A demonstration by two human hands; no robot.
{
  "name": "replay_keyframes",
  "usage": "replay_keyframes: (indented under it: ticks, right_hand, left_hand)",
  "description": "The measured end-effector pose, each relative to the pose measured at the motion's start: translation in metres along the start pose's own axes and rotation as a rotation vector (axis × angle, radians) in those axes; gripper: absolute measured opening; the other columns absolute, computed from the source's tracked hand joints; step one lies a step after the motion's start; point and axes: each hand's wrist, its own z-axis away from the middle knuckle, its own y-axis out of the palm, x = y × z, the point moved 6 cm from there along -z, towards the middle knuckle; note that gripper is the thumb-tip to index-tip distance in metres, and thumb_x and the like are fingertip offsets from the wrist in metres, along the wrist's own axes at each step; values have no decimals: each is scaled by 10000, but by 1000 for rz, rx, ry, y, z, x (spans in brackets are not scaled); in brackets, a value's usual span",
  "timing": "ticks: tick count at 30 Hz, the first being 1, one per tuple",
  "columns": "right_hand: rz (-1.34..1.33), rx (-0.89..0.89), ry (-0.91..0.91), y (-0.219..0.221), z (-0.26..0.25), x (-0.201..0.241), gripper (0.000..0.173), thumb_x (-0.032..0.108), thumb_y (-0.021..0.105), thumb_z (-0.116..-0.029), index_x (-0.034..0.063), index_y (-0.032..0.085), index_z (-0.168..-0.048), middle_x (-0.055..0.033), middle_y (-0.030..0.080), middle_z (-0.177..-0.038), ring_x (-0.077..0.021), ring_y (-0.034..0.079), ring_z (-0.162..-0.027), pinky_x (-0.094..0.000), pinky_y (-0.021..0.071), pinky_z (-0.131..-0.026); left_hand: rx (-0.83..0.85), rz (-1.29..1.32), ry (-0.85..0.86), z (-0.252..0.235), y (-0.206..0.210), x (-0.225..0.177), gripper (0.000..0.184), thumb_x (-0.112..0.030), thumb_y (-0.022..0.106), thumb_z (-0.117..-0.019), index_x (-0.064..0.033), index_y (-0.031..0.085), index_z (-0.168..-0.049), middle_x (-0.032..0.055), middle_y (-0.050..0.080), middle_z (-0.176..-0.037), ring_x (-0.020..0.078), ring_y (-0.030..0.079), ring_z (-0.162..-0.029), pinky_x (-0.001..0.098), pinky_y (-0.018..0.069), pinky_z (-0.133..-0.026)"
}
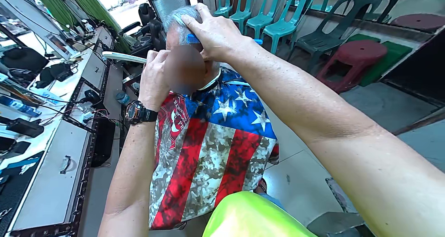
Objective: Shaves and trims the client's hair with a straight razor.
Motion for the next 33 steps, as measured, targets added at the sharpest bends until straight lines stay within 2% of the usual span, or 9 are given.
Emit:
replay_keyframes:
  ticks: [4,9,15,18,20,27,33]
  right_hand:
    - [-12,-7,-19,0,0,-1,946,343,824,-824,232,321,-1618,-250,252,-1629,-468,644,-1049,-636,544,-832]
    - [-7,-17,-27,-1,0,-3,980,452,823,-816,234,312,-1624,-249,256,-1628,-458,645,-1044,-636,541,-822]
    - [-11,-38,-3,3,-1,-4,1008,396,857,-786,232,315,-1621,-245,220,-1645,-444,659,-1007,-617,556,-801]
    - [-14,-30,9,3,-1,-3,1015,379,863,-781,230,312,-1621,-245,219,-1646,-458,641,-1067,-617,552,-821]
    - [-14,-31,12,3,0,-3,1019,374,862,-778,236,310,-1622,-248,227,-1641,-454,644,-1056,-615,554,-815]
    - [-18,-30,2,2,0,-4,994,343,842,-788,222,313,-1621,-256,232,-1632,-450,645,-1045,-615,554,-804]
    - [-19,-27,8,2,0,-4,992,355,837,-789,227,312,-1621,-258,224,-1635,-446,651,-1025,-606,557,-801]
  left_hand:
    - [39,18,0,-1,-5,-3,252,-75,512,-1031,-125,719,-1166,54,657,-1321,306,572,-1221,461,468,-1027]
    - [-9,4,25,0,-9,-3,261,-92,491,-1050,-128,716,-1178,39,666,-1332,288,584,-1217,438,461,-1033]
    - [19,-11,12,-3,-6,-4,258,-66,519,-1025,-140,714,-1176,68,643,-1336,316,571,-1226,469,475,-1023]
    - [25,-23,-3,-2,-4,-3,253,-75,523,-1030,-142,712,-1185,94,636,-1321,330,563,-1230,476,472,-1031]
    - [31,-34,-11,-1,-4,-4,244,-95,524,-1040,-150,711,-1186,104,634,-1302,334,562,-1225,478,475,-1025]
    - [83,-61,0,8,4,-2,213,-117,540,-1039,-144,717,-1154,129,636,-1262,356,575,-1203,500,513,-966]
    - [1,-40,-7,8,2,0,231,-123,526,-1047,-133,708,-1188,141,637,-1227,348,576,-1179,474,484,-1000]
